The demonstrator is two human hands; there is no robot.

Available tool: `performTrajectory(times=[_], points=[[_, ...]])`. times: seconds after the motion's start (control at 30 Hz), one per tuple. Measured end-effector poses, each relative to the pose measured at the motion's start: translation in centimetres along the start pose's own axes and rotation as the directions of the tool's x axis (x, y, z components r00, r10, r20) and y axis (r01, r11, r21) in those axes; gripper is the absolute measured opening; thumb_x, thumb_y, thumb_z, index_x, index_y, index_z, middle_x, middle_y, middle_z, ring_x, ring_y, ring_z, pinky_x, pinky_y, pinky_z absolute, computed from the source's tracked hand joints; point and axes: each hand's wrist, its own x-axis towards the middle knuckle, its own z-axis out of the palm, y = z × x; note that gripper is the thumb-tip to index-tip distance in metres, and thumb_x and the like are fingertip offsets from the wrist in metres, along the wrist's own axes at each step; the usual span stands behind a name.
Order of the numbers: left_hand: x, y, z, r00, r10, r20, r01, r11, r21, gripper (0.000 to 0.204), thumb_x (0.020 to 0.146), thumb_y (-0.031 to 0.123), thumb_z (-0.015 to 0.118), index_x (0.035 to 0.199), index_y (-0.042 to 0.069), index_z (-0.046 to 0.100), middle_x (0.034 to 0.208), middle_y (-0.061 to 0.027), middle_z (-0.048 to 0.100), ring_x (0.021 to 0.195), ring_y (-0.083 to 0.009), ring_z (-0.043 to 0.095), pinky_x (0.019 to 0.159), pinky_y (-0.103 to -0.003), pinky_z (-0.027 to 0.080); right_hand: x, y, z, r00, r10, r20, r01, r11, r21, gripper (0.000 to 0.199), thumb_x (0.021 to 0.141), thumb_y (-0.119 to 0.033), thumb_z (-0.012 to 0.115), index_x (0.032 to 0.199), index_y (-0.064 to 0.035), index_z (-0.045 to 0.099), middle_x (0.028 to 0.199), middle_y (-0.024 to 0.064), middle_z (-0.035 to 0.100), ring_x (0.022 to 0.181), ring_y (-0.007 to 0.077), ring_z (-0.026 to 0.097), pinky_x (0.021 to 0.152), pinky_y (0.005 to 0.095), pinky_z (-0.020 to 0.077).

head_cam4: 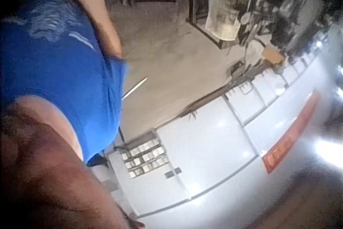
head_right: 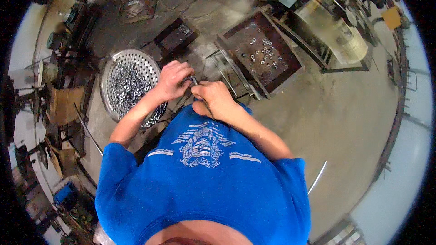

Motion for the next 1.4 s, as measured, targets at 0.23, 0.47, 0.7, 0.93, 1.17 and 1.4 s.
performTrajectory(times=[0.23,0.47,0.7,0.93,1.17,1.4], points=[[5.4,-0.8,6.2,0.996,0.062,0.071,-0.060,0.998,-0.024,0.033,0.062,0.012,0.068,0.093,0.008,0.060,0.086,-0.0082,0.058,0.078,-0.0305,0.056,0.068,-0.040,0.044,-4.0,0.9,-3.8,0.965,0.219,-0.147,-0.226,0.973,-0.033,0.018,0.066,-0.016,0.064,0.078,-0.0039,0.057,0.065,0.0138,0.050,0.059,0.0338,0.050,0.053,0.0423,0.0368],[13.4,-1.3,14.8,0.975,-0.107,0.196,0.150,0.964,-0.219,0.036,0.075,0.015,0.067,0.109,0.010,0.057,0.104,-0.0110,0.060,0.098,-0.0337,0.059,0.080,-0.046,0.049,-12.6,1.6,-6.6,0.684,0.473,-0.556,-0.466,0.869,0.167,0.010,0.066,-0.005,0.054,0.061,-0.0003,0.046,0.059,0.0039,0.044,0.056,0.0104,0.042,0.051,0.0245,0.0334],[3.7,-6.4,10.6,0.910,-0.297,0.287,0.340,0.934,-0.109,0.032,0.078,0.023,0.063,0.106,0.009,0.062,0.102,-0.0145,0.064,0.096,-0.0340,0.060,0.080,-0.047,0.049,-10.0,1.6,-4.9,0.769,0.473,-0.430,-0.444,0.879,0.174,0.012,0.065,-0.001,0.052,0.059,-0.0025,0.042,0.060,0.0031,0.047,0.058,0.0092,0.042,0.052,0.0247,0.0338],[-15.2,-17.8,-1.6,0.410,-0.910,0.065,0.848,0.407,0.339,0.031,0.077,0.029,0.064,0.101,0.011,0.066,0.098,-0.0160,0.067,0.094,-0.0332,0.064,0.078,-0.047,0.051,-6.4,0.9,-4.2,0.846,0.459,-0.270,-0.432,0.888,0.156,0.026,0.068,-0.019,0.062,0.062,0.0007,0.045,0.059,0.0068,0.039,0.055,0.0152,0.039,0.052,0.0292,0.0293],[-17.3,-21.3,-3.9,0.360,-0.925,-0.119,0.872,0.289,0.395,0.031,0.079,0.032,0.066,0.099,0.009,0.064,0.099,-0.0159,0.066,0.096,-0.0337,0.063,0.081,-0.046,0.050,-4.7,-0.1,-3.7,0.894,0.387,-0.226,-0.386,0.921,0.050,0.014,0.064,-0.008,0.059,0.063,-0.0002,0.047,0.058,0.0099,0.042,0.053,0.0192,0.041,0.049,0.0315,0.0308],[-15.2,-22.7,-2.4,0.521,-0.851,-0.064,0.713,0.393,0.581,0.017,0.072,0.016,0.065,0.087,0.007,0.065,0.091,-0.0152,0.068,0.087,-0.0325,0.066,0.075,-0.045,0.053,-5.3,-1.2,-3.0,0.870,0.450,-0.201,-0.447,0.892,0.062,0.018,0.064,-0.013,0.060,0.063,-0.0003,0.047,0.059,0.0121,0.042,0.053,0.0236,0.042,0.050,0.0347,0.0313]])
